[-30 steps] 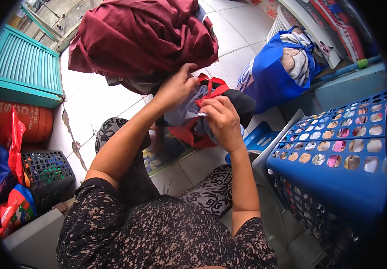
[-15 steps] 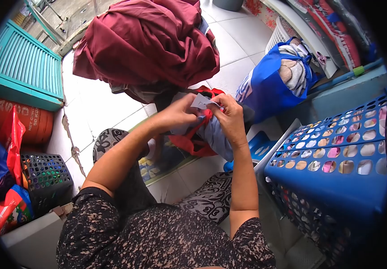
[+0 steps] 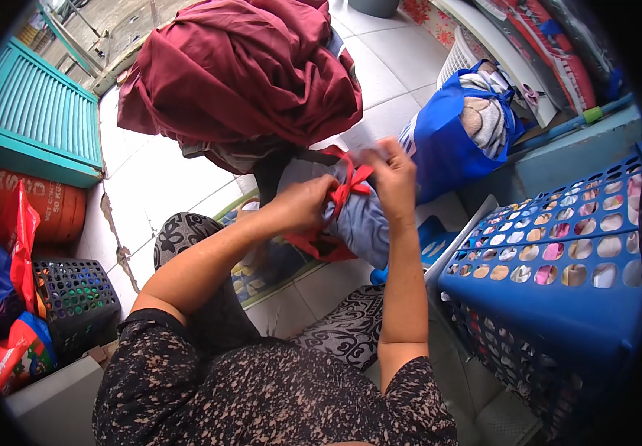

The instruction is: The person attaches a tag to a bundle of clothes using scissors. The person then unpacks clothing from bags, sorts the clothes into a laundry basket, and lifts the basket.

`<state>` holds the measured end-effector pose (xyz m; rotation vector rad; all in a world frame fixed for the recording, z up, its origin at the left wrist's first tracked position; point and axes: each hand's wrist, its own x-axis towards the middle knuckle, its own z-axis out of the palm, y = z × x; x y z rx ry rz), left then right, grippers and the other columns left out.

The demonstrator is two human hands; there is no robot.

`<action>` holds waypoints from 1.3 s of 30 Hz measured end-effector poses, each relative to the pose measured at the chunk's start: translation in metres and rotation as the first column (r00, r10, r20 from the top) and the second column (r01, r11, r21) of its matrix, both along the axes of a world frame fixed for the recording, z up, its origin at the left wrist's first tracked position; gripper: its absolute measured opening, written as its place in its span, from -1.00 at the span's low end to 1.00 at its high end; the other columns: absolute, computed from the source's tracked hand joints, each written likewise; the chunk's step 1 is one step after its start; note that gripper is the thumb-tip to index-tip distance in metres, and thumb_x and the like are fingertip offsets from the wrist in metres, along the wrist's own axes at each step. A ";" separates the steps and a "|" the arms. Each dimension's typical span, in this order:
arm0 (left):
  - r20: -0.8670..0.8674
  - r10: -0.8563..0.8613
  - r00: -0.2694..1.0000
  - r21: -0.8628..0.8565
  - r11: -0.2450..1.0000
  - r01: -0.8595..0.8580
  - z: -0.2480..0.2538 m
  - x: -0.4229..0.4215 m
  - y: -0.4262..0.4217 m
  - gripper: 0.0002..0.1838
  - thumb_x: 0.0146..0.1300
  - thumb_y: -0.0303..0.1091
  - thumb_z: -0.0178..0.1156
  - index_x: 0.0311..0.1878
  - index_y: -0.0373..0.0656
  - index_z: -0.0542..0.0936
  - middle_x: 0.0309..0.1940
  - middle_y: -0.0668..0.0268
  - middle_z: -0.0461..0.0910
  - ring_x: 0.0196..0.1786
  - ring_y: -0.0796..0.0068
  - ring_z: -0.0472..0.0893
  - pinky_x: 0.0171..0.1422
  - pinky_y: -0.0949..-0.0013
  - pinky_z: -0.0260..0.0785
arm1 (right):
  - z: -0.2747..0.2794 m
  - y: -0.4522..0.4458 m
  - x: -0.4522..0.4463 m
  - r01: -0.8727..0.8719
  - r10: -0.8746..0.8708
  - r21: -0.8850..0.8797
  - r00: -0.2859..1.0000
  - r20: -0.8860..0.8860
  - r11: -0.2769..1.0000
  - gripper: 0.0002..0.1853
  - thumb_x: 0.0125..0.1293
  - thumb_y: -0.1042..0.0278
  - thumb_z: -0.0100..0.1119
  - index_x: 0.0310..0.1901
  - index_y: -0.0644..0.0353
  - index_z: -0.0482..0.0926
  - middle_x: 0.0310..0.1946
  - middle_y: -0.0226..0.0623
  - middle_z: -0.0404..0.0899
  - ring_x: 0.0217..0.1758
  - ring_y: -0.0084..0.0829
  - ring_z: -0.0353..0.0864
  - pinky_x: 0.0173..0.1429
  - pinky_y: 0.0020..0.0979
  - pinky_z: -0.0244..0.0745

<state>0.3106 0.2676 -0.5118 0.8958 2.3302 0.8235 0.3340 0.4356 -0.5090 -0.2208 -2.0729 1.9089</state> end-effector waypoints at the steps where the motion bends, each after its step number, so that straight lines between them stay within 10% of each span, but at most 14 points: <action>1: -0.051 -0.015 0.999 0.007 1.000 0.015 -0.011 0.005 -0.002 -0.52 -0.03 -0.40 0.15 0.02 -0.23 0.33 -0.10 -0.02 0.46 -0.06 0.03 0.50 -0.02 0.19 0.35 | 0.007 0.008 -0.006 0.081 -0.078 0.069 0.996 -0.053 0.994 -0.89 0.14 0.46 0.12 -0.44 0.31 0.44 -0.62 -0.46 0.43 -0.52 -0.73 0.29 -0.45 -0.58 0.24; 9: 0.104 -0.019 0.994 0.046 0.999 0.014 0.027 -0.024 -0.008 -0.47 -0.03 -0.30 0.23 0.04 -0.24 0.35 -0.22 0.07 0.53 -0.13 0.23 0.56 -0.07 0.28 0.38 | -0.011 0.041 -0.044 0.098 -0.093 -0.168 0.995 0.036 0.981 -0.88 0.10 0.45 0.18 -0.33 0.16 0.45 -0.46 -0.42 0.56 -0.44 -0.69 0.48 -0.43 -0.66 0.29; 13: -0.274 -0.012 0.962 0.327 0.939 0.105 0.008 -0.025 0.005 -0.68 0.02 -0.36 0.14 -0.11 -0.20 0.43 -0.36 0.16 0.56 -0.31 0.18 0.57 -0.30 0.26 0.41 | -0.052 0.051 -0.067 0.216 -0.172 -0.419 0.975 0.140 0.882 -0.75 0.03 0.50 0.17 -0.22 0.18 0.39 -0.40 -0.29 0.58 -0.42 -0.50 0.56 -0.51 -0.56 0.42; 22: -0.676 -0.435 0.595 0.221 0.650 0.727 -0.012 0.014 0.019 -0.73 -0.09 -0.32 0.05 -0.24 -0.12 0.48 -0.55 0.51 0.29 -0.49 0.69 0.34 -0.50 0.60 0.10 | -0.080 0.132 -0.161 0.298 -0.185 -0.439 0.941 0.283 0.848 -0.74 0.06 0.53 0.08 -0.18 0.25 0.34 -0.33 -0.17 0.60 -0.35 -0.41 0.58 -0.33 -0.49 0.47; 33: -0.272 -0.638 0.721 0.553 0.509 0.659 -0.033 0.044 0.005 -0.80 0.10 -0.28 0.04 -0.21 -0.11 0.44 -0.50 0.35 0.35 -0.43 0.44 0.45 -0.40 0.41 0.32 | 0.047 0.078 -0.220 0.327 -0.323 -0.639 0.938 0.129 0.696 -0.73 0.07 0.50 0.02 -0.13 0.18 0.39 -0.31 -0.25 0.58 -0.35 -0.48 0.57 -0.40 -0.55 0.41; 37: 0.206 -0.382 0.901 0.566 0.798 0.209 0.041 0.053 -0.024 -0.76 0.22 -0.24 0.01 -0.11 -0.15 0.44 -0.35 0.23 0.47 -0.31 0.31 0.52 -0.22 0.34 0.41 | 0.146 0.033 -0.185 0.356 -0.348 -0.433 0.932 0.102 0.828 -0.80 0.12 0.48 0.10 -0.20 0.20 0.39 -0.23 -0.34 0.54 -0.23 -0.53 0.54 -0.20 -0.56 0.33; 39: 0.752 -0.050 0.657 0.409 0.817 -0.406 0.104 0.039 -0.041 -0.69 0.27 -0.20 -0.04 -0.01 -0.15 0.38 -0.24 0.23 0.49 -0.22 0.40 0.53 -0.12 0.32 0.38 | 0.184 0.008 -0.167 0.306 -0.312 -0.240 0.950 0.012 0.921 -0.83 0.12 0.54 0.16 -0.32 0.20 0.34 -0.27 -0.35 0.51 -0.15 -0.56 0.48 -0.14 -0.54 0.33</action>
